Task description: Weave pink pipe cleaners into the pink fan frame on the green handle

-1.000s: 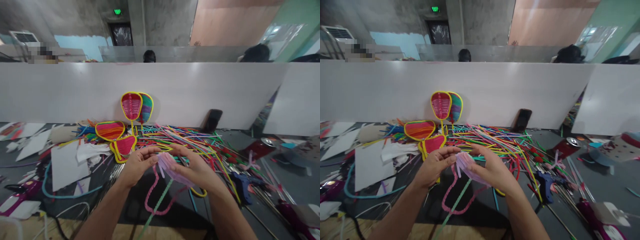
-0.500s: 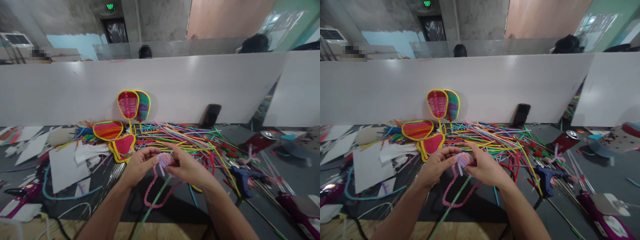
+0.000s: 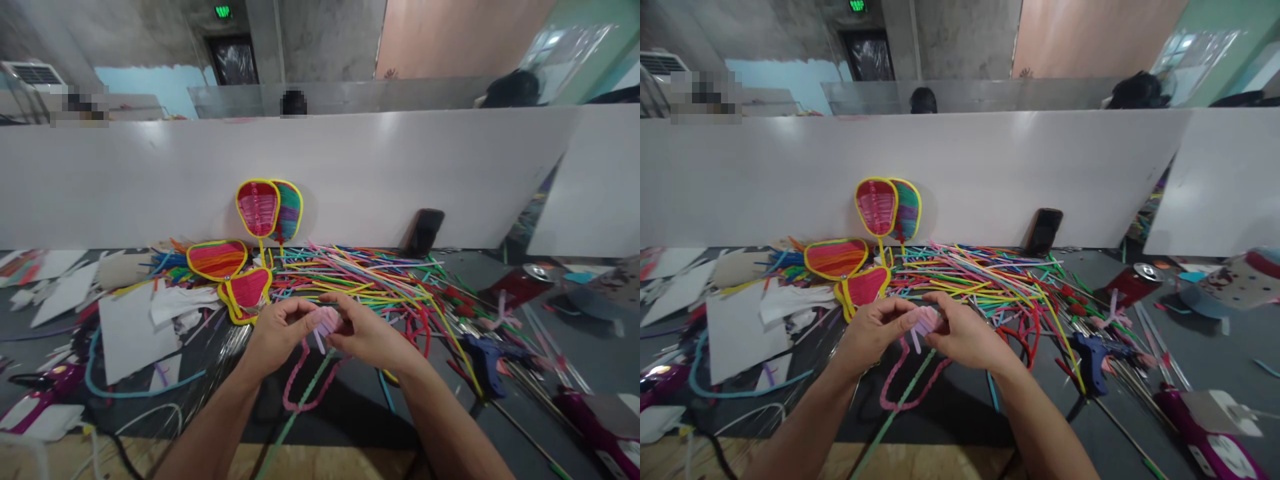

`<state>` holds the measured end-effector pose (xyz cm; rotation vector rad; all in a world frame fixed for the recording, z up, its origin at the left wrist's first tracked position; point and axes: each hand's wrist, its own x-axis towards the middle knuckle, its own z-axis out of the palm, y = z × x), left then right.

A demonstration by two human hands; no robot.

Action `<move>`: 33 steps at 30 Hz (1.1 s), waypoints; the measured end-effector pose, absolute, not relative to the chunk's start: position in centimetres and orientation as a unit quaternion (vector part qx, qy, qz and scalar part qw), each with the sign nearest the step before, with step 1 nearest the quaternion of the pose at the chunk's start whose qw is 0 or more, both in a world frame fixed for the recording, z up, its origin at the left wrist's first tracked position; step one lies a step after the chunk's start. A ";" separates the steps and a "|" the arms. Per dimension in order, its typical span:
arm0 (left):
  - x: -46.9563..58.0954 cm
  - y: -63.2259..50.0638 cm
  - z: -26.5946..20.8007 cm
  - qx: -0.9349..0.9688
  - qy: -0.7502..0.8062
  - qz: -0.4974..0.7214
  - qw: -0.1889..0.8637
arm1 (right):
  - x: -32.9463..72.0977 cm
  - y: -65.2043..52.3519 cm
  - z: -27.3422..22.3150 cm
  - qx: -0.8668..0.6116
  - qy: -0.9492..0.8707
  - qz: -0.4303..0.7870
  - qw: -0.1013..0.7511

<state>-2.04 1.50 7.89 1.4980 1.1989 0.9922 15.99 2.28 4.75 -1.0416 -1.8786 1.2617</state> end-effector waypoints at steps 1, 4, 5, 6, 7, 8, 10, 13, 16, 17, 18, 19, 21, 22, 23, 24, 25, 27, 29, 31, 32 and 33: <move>-2.1 1.6 7.9 0.610 0.490 0.406 0.471 | 16.1 2.4 4.8 -0.394 -0.713 0.486 0.317; -2.7 2.0 7.7 0.578 0.491 0.424 0.495 | 17.0 2.7 5.3 -0.374 -0.710 0.507 0.316; -3.0 2.2 7.7 0.556 0.489 0.438 0.510 | 17.5 2.8 5.6 -0.364 -0.707 0.514 0.321; -3.3 2.5 7.6 0.530 0.486 0.455 0.525 | 18.0 3.0 5.8 -0.353 -0.702 0.526 0.325; -3.6 2.7 7.5 0.503 0.481 0.473 0.540 | 18.5 3.1 5.9 -0.344 -0.693 0.542 0.328; -3.9 3.0 7.5 0.479 0.474 0.491 0.552 | 18.9 3.3 6.0 -0.334 -0.682 0.561 0.329; -4.4 3.5 7.4 0.444 0.463 0.522 0.562 | 19.3 3.5 6.0 -0.313 -0.664 0.599 0.320; -5.0 4.0 7.4 0.425 0.454 0.546 0.562 | 19.3 3.8 5.8 -0.297 -0.650 0.626 0.313; -5.2 4.2 7.5 0.428 0.452 0.547 0.560 | 18.9 3.9 5.8 -0.324 -0.645 0.605 0.336; -5.3 4.2 7.5 0.430 0.453 0.547 0.557 | 18.9 3.9 5.8 -0.331 -0.645 0.595 0.346; -5.3 4.2 7.5 0.431 0.453 0.549 0.555 | 18.8 3.9 5.8 -0.334 -0.644 0.590 0.355; -5.3 4.2 7.5 0.429 0.453 0.552 0.553 | 18.7 4.0 5.8 -0.334 -0.639 0.590 0.364; -5.3 4.2 7.5 0.423 0.454 0.557 0.552 | 18.6 4.0 5.7 -0.331 -0.617 0.601 0.386; -5.4 4.2 7.5 0.424 0.455 0.555 0.552 | 18.6 4.0 5.7 -0.332 -0.602 0.606 0.400; -5.5 4.3 7.4 0.430 0.459 0.548 0.551 | 18.5 4.0 5.6 -0.335 -0.587 0.608 0.416; -5.6 4.3 7.4 0.442 0.464 0.539 0.547 | 18.3 4.0 5.5 -0.340 -0.573 0.607 0.434; -5.7 4.3 7.4 0.459 0.471 0.526 0.539 | 18.2 4.0 5.4 -0.346 -0.563 0.601 0.449; -5.9 4.3 7.4 0.499 0.485 0.503 0.512 | 17.9 4.0 5.4 -0.361 -0.559 0.583 0.466; -6.0 4.2 7.5 0.537 0.498 0.481 0.483 | 17.6 3.8 5.6 -0.373 -0.569 0.568 0.462; -5.9 4.0 7.6 0.567 0.506 0.462 0.457 | 17.4 3.7 5.8 -0.378 -0.581 0.561 0.453; -5.8 3.9 7.7 0.580 0.509 0.453 0.446 | 17.3 3.6 5.9 -0.379 -0.583 0.559 0.452; -5.7 3.8 7.8 0.590 0.511 0.446 0.437 | 17.2 3.5 5.9 -0.380 -0.584 0.556 0.453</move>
